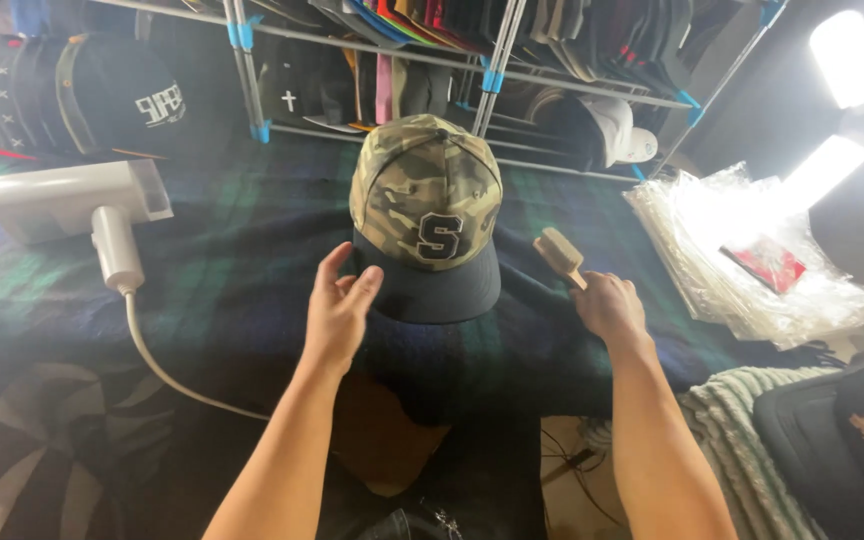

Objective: Steaming and brushing a camouflage baseball cap to finish it, using a wooden head form.

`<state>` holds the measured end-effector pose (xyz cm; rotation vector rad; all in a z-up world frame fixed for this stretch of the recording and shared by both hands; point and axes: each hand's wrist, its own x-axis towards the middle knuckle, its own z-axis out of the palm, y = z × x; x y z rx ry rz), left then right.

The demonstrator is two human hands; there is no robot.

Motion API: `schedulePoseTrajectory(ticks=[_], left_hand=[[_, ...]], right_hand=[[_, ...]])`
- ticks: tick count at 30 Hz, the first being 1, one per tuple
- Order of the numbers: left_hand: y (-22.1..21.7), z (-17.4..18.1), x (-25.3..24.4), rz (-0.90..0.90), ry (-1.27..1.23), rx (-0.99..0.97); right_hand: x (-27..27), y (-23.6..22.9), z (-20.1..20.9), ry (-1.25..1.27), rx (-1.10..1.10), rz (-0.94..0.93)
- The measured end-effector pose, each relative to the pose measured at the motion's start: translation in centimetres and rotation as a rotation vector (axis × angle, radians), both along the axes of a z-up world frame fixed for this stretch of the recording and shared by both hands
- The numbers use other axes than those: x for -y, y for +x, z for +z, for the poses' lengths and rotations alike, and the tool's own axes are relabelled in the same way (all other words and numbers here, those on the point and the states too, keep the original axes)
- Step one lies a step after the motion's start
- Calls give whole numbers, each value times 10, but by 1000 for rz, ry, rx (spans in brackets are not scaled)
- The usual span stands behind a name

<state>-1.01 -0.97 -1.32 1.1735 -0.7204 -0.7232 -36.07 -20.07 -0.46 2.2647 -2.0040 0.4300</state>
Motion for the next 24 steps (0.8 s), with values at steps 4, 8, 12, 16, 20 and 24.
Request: schedulePoseTrajectory(ticks=[4, 8, 12, 16, 20, 24], left_hand=[[-13, 26, -17, -5, 50, -11], [-18, 18, -9, -28, -147, -231], [-1, -20, 13, -8, -316, -314], [2, -29, 17, -23, -359, -287], [1, -33, 22, -8, -387, -297], [-3, -25, 14, -8, -394, -278]], right_hand=[[23, -1, -4, 115, 0, -77], [22, 9, 11, 153, 8, -209], [7, 20, 33, 8, 122, -180], [-85, 62, 105, -161, 662, 87], [-126, 97, 154, -146, 593, 243], [-142, 121, 165, -443, 459, 638]])
